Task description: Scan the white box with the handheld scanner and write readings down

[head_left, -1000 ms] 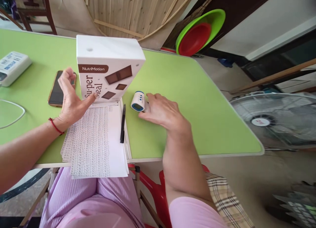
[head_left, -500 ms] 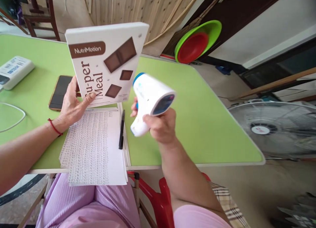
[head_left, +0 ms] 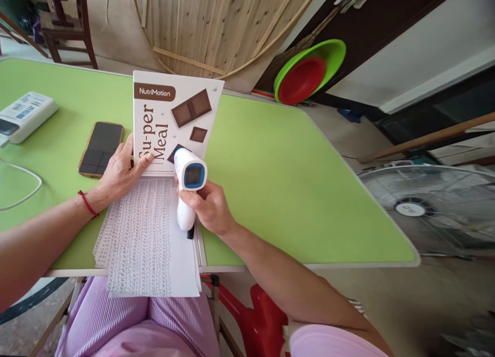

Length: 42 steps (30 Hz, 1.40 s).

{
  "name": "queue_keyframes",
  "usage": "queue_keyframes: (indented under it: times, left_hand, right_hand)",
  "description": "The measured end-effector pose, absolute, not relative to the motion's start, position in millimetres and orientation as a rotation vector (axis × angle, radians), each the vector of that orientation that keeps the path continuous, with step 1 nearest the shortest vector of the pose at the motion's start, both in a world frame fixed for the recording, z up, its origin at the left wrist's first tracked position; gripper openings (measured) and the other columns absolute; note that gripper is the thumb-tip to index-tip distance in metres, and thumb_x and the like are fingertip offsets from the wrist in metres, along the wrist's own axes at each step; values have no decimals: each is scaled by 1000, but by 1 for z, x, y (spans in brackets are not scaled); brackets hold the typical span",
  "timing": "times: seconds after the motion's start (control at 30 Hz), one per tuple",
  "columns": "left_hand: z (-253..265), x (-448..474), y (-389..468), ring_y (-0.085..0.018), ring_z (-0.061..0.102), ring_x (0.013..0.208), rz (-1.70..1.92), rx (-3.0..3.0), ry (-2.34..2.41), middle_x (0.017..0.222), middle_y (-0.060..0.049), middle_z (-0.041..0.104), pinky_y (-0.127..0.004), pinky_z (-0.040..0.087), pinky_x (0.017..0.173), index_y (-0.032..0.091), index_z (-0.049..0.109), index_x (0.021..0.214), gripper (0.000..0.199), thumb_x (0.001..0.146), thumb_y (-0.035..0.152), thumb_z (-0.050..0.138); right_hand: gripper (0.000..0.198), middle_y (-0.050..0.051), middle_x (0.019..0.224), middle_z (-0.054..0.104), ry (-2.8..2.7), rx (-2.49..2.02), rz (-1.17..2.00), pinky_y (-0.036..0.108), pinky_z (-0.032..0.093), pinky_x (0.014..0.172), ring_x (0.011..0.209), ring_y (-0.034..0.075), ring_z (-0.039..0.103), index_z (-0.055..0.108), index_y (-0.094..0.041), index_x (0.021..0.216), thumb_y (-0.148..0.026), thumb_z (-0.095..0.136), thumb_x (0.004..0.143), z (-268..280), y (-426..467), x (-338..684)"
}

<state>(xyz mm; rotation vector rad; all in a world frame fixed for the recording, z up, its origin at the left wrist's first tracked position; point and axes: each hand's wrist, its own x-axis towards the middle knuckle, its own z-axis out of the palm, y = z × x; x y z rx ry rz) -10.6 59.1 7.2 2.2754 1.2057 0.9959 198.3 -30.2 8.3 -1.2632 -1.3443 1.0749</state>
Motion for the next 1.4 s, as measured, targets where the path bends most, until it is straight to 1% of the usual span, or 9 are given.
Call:
queue_keyframes:
  times: [0.13, 0.3, 0.5, 0.73, 0.87, 1.07, 1.27, 1.4]
  left_hand:
    - [4, -10, 59, -31, 62, 110, 1028, 2304, 1180, 119, -14, 65, -52, 57, 93, 22, 57, 117, 46, 103, 63, 42]
    - [1, -10, 60, -31, 62, 109, 1040, 2329, 1161, 122, -14, 63, -51, 57, 95, 23, 55, 125, 50, 103, 64, 39]
    - [0, -9, 61, -31, 60, 110, 1042, 2315, 1151, 126, -15, 62, -52, 56, 98, 21, 56, 127, 57, 102, 69, 37]
    - [0, -9, 61, -31, 60, 109, 1027, 2282, 1178, 125, -15, 63, -52, 56, 96, 22, 54, 130, 55, 102, 67, 40]
    - [0, -8, 60, -31, 60, 109, 1046, 2285, 1155, 127, -15, 63, -52, 55, 97, 22, 54, 129, 48, 103, 61, 43]
    - [-1, -8, 63, -30, 60, 109, 1063, 2287, 1127, 128, -13, 63, -52, 54, 98, 23, 55, 128, 41, 104, 54, 45]
    - [-2, -9, 65, -30, 59, 109, 1037, 2295, 1108, 127, -15, 63, -55, 53, 98, 22, 56, 126, 42, 104, 55, 45]
    - [-2, -9, 64, -30, 58, 112, 1032, 2269, 1087, 129, -14, 62, -54, 52, 100, 22, 56, 125, 39, 103, 53, 47]
  right_hand:
    - [28, -1, 62, 59, -1378, -1265, 1087, 30, 46, 55, 59, 14, 52, 61, -23, 65, -48, 71, 73, 10, -30, 199]
    - [35, -1, 61, 59, -1444, -1251, 1056, 30, 45, 53, 57, 14, 51, 60, -23, 64, -54, 70, 75, 12, -28, 201]
    - [38, -2, 59, 55, -1482, -1238, 1015, 30, 43, 53, 55, 13, 48, 59, -24, 63, -58, 70, 75, 11, -27, 202]
    - [41, -2, 60, 56, -1421, -1234, 1034, 30, 43, 53, 57, 13, 49, 61, -23, 63, -62, 72, 72, 6, -26, 205]
    - [44, -2, 58, 54, -1413, -1225, 1035, 30, 41, 53, 55, 13, 47, 60, -23, 61, -64, 72, 71, 6, -26, 204]
    - [49, -1, 59, 57, -1392, -1233, 1042, 30, 43, 52, 56, 13, 49, 62, -23, 61, -70, 72, 69, 5, -24, 204]
    - [46, -2, 59, 55, -1405, -1241, 1036, 30, 42, 52, 56, 13, 48, 61, -24, 62, -67, 72, 70, 5, -24, 205]
    - [43, -2, 58, 53, -1416, -1234, 1049, 30, 41, 52, 55, 13, 46, 61, -24, 62, -64, 73, 71, 7, -25, 204]
